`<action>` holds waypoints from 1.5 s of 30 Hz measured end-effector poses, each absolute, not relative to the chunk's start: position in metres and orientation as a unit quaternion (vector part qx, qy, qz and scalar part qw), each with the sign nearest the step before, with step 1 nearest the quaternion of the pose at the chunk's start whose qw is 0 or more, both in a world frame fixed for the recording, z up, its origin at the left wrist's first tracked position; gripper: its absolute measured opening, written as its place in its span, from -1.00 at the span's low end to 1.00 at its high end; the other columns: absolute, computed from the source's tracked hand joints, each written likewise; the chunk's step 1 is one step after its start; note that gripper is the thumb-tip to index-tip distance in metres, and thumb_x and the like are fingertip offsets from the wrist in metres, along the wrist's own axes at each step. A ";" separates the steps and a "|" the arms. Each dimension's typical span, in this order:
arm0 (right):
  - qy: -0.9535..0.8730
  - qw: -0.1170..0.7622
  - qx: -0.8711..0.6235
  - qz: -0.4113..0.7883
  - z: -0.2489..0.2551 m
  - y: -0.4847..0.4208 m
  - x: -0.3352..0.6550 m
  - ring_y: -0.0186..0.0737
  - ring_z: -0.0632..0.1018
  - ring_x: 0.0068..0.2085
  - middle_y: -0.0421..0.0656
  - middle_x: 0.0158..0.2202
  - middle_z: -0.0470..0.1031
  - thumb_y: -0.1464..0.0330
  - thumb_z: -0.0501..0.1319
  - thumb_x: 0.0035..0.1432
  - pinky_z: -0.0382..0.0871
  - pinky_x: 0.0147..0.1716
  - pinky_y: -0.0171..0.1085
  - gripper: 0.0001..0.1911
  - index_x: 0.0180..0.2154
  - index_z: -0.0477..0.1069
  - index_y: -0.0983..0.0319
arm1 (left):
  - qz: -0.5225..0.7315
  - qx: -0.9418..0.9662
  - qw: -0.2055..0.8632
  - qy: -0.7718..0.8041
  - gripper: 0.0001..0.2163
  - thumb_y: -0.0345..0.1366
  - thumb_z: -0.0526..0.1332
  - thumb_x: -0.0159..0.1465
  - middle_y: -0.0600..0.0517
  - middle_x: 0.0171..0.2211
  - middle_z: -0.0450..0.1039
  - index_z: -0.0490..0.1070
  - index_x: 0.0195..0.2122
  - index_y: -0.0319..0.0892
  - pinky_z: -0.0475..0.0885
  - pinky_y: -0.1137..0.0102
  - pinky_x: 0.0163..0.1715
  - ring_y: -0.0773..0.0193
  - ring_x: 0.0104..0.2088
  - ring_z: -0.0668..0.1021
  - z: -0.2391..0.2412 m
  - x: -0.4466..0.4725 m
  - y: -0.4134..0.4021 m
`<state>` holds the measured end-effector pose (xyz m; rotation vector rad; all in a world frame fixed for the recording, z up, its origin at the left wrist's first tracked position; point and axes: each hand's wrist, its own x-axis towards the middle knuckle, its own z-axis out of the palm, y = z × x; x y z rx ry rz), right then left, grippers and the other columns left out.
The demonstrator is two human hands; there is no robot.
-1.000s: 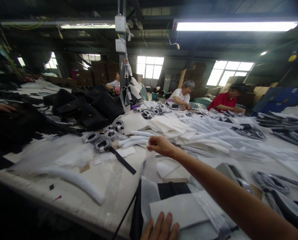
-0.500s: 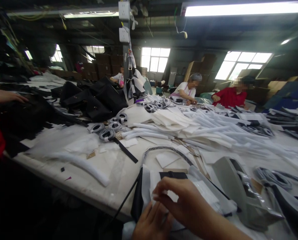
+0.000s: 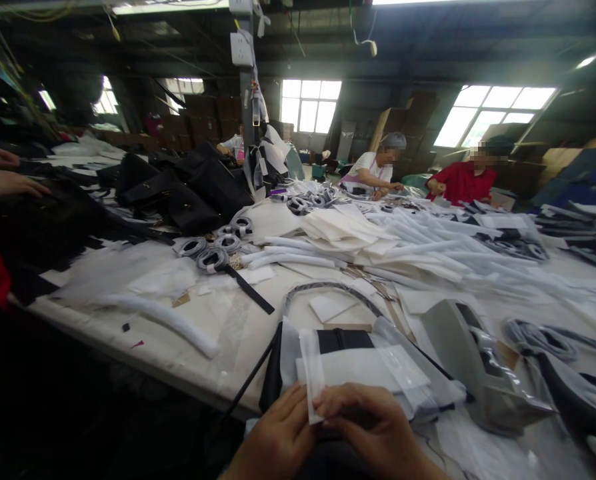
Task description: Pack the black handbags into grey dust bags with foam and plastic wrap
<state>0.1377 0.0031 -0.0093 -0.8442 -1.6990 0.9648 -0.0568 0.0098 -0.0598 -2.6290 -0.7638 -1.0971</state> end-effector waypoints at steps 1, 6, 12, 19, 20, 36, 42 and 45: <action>-0.693 0.485 -0.347 0.405 -0.009 0.003 0.138 -0.26 0.67 -0.25 -0.22 -0.31 0.67 0.53 0.37 0.10 0.54 -0.14 -0.40 -0.84 -0.32 0.58 0.15 | -0.369 -0.889 0.094 -0.256 -0.73 -0.34 0.03 0.48 -0.09 0.02 0.55 0.47 0.04 -0.26 0.46 0.31 0.14 0.18 0.10 0.54 -0.060 -0.058 0.009; -0.727 0.471 -0.314 0.388 -0.004 -0.002 0.140 -0.24 0.66 -0.20 -0.16 -0.24 0.66 0.56 0.33 0.14 0.54 -0.12 -0.34 -0.82 -0.26 0.57 0.18 | -0.406 -0.870 0.079 -0.269 -0.75 -0.34 0.06 0.47 -0.12 -0.03 0.57 0.46 0.03 -0.30 0.48 0.36 0.11 0.19 0.08 0.55 -0.062 -0.058 0.004; -0.771 0.464 -0.294 0.323 -0.008 -0.009 0.141 -0.22 0.65 -0.17 -0.12 -0.23 0.64 0.57 0.26 0.21 0.55 -0.13 -0.29 -0.79 -0.18 0.52 0.17 | -0.445 -0.840 0.065 -0.305 -0.77 -0.36 0.02 0.48 -0.08 -0.09 0.58 0.46 -0.05 -0.30 0.35 0.27 0.24 0.25 0.07 0.55 -0.067 -0.058 -0.007; -0.869 0.387 -0.236 0.196 -0.017 -0.012 0.143 -0.26 0.63 -0.11 -0.12 -0.21 0.65 0.55 0.12 0.32 0.47 0.06 -0.20 -0.78 -0.12 0.46 0.19 | -0.439 -0.827 0.063 -0.345 -0.74 -0.28 0.03 0.48 -0.19 0.05 0.43 0.42 0.03 -0.26 0.50 0.42 0.03 0.20 0.14 0.48 -0.075 -0.064 -0.010; -0.879 0.376 -0.232 0.176 -0.016 -0.016 0.146 -0.26 0.63 -0.10 -0.12 -0.22 0.66 0.54 0.12 0.33 0.46 0.08 -0.19 -0.79 -0.11 0.46 0.19 | -0.427 -0.832 0.070 -0.346 -0.74 -0.32 0.01 0.48 -0.18 0.07 0.42 0.43 0.06 -0.23 0.49 0.41 0.04 0.20 0.14 0.47 -0.074 -0.064 -0.010; -0.817 0.425 -0.374 -0.113 -0.105 -0.049 0.123 -0.15 0.64 -0.41 -0.23 -0.42 0.67 0.53 0.09 0.28 0.56 -0.35 -0.17 -0.67 -0.18 0.56 0.05 | -0.350 -0.883 0.081 -0.302 -0.69 -0.39 0.04 0.47 -0.10 0.17 0.44 0.36 0.19 -0.22 0.43 0.16 0.17 0.10 0.25 0.38 -0.063 -0.066 -0.007; -0.827 0.425 -0.361 -0.072 -0.095 -0.050 0.121 -0.23 0.61 -0.46 -0.21 -0.46 0.63 0.53 0.06 0.28 0.57 -0.37 -0.22 -0.68 -0.30 0.55 0.11 | -0.349 -0.884 0.107 -0.294 -0.68 -0.40 0.00 0.48 -0.06 0.15 0.46 0.38 0.18 -0.24 0.45 0.15 0.15 0.06 0.27 0.36 -0.061 -0.064 -0.005; -0.843 0.425 -0.322 -0.070 -0.097 -0.053 0.119 -0.25 0.63 -0.43 -0.21 -0.50 0.61 0.52 0.05 0.32 0.60 -0.31 -0.24 -0.69 -0.30 0.54 0.18 | -0.361 -0.878 0.106 -0.295 -0.70 -0.40 0.03 0.47 -0.06 0.14 0.48 0.38 0.17 -0.24 0.46 0.17 0.14 0.08 0.25 0.39 -0.062 -0.062 -0.004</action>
